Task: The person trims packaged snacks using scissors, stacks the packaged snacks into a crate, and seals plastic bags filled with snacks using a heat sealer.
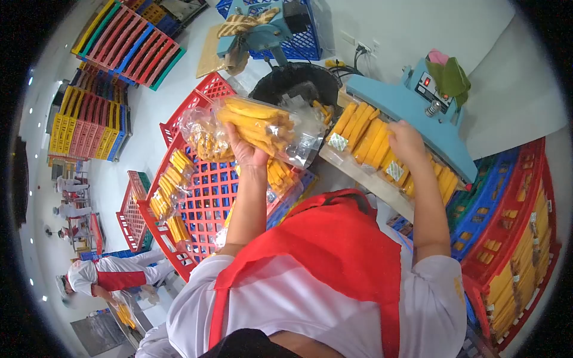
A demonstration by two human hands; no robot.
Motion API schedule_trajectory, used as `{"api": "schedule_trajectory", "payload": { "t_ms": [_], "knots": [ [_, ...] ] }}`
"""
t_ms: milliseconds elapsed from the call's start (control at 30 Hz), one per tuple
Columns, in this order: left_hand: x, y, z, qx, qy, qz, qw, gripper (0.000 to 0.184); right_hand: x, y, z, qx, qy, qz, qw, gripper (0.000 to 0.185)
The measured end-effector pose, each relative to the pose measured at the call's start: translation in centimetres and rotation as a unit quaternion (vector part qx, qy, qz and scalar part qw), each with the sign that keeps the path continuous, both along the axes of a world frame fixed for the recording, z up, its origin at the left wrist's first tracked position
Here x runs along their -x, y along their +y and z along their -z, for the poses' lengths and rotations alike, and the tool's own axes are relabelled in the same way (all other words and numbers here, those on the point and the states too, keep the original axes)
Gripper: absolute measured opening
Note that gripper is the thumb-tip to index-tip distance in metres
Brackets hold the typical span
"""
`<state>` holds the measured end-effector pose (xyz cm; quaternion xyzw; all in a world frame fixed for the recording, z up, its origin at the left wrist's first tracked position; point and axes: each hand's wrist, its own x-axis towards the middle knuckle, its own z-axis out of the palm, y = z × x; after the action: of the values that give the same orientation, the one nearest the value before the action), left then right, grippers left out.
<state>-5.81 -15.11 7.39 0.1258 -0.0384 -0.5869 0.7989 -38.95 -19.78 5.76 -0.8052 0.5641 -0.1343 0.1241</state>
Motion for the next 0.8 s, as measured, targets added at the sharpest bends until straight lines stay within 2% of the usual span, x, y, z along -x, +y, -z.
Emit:
{"api": "schedule_trajectory", "payload": {
  "t_ms": [33,67,100,133,167,200,233,300,333,400,433,500,533,600,633,700,733,800],
  "knots": [
    [-0.1,-0.2,0.0,-0.003,-0.009,-0.008,1.0,0.052,0.0,-0.3,-0.4,0.002,0.0,-0.001,1.0,0.023],
    [-0.2,-0.2,0.0,-0.009,-0.017,-0.014,1.0,0.052,-0.2,-0.4,-0.9,-0.014,-0.173,0.058,0.983,0.022],
    [-0.3,-0.4,-0.1,-0.012,-0.017,-0.011,1.0,0.052,-0.2,-0.1,-1.3,-0.032,-0.339,0.118,0.933,0.02],
    [-0.5,-0.7,-0.1,-0.018,-0.018,-0.024,0.999,0.053,-0.2,0.4,-1.9,-0.034,-0.339,0.125,0.932,0.02],
    [-0.7,-1.1,-0.2,-0.023,-0.018,-0.035,0.999,0.053,-1.0,1.2,-3.6,-0.073,-0.493,0.114,0.86,0.019],
    [-0.8,-1.4,-0.2,0.0,-0.034,-0.03,0.999,0.054,-1.8,1.9,-4.7,-0.103,-0.632,0.1,0.762,0.018],
    [-0.7,-1.6,-0.2,0.0,-0.032,-0.021,0.999,0.054,-2.6,2.6,-4.7,-0.098,-0.631,0.107,0.762,0.018],
    [-0.7,-1.9,-0.4,0.019,-0.03,-0.025,0.999,0.055,-4.3,4.0,-4.3,-0.24,-0.744,0.079,0.619,0.018],
    [-0.6,-2.1,-0.4,0.025,-0.026,-0.025,0.999,0.056,-5.4,4.7,-4.7,-0.238,-0.744,0.08,0.62,0.018],
    [-0.3,-2.4,-0.8,0.03,-0.025,-0.031,0.999,0.054,-7.5,5.9,-5.3,-0.206,-0.782,0.072,0.584,0.018],
    [-0.2,-2.4,-1.1,0.035,-0.024,-0.037,0.998,0.053,-8.2,6.0,-5.2,-0.207,-0.782,0.073,0.584,0.018],
    [0.0,-2.9,-1.5,0.036,-0.011,-0.036,0.999,0.053,-9.2,6.1,-5.1,-0.12,-0.74,0.043,0.66,0.019],
    [0.1,-3.2,-1.7,0.038,0.002,-0.033,0.999,0.053,-9.8,5.8,-5.3,-0.119,-0.74,0.041,0.661,0.019],
    [0.5,-3.6,-2.4,0.045,-0.002,-0.038,0.998,0.054,-10.6,4.9,-6.1,-0.018,-0.734,-0.011,0.679,0.02],
    [0.7,-3.7,-2.8,0.05,-0.007,-0.043,0.998,0.054,-10.9,4.3,-6.0,-0.016,-0.733,-0.014,0.68,0.02],
    [1.2,-3.9,-3.3,0.069,-0.001,-0.031,0.997,0.055,-11.5,2.9,-5.5,0.117,-0.64,-0.035,0.759,0.02],
    [1.3,-4.0,-3.6,0.085,0.003,-0.019,0.996,0.056,-11.9,2.5,-5.7,0.121,-0.639,-0.041,0.759,0.02],
    [1.7,-3.9,-4.0,0.118,-0.009,-0.008,0.993,0.057,-12.5,2.1,-6.1,0.119,-0.683,-0.046,0.719,0.018]
  ]
}}
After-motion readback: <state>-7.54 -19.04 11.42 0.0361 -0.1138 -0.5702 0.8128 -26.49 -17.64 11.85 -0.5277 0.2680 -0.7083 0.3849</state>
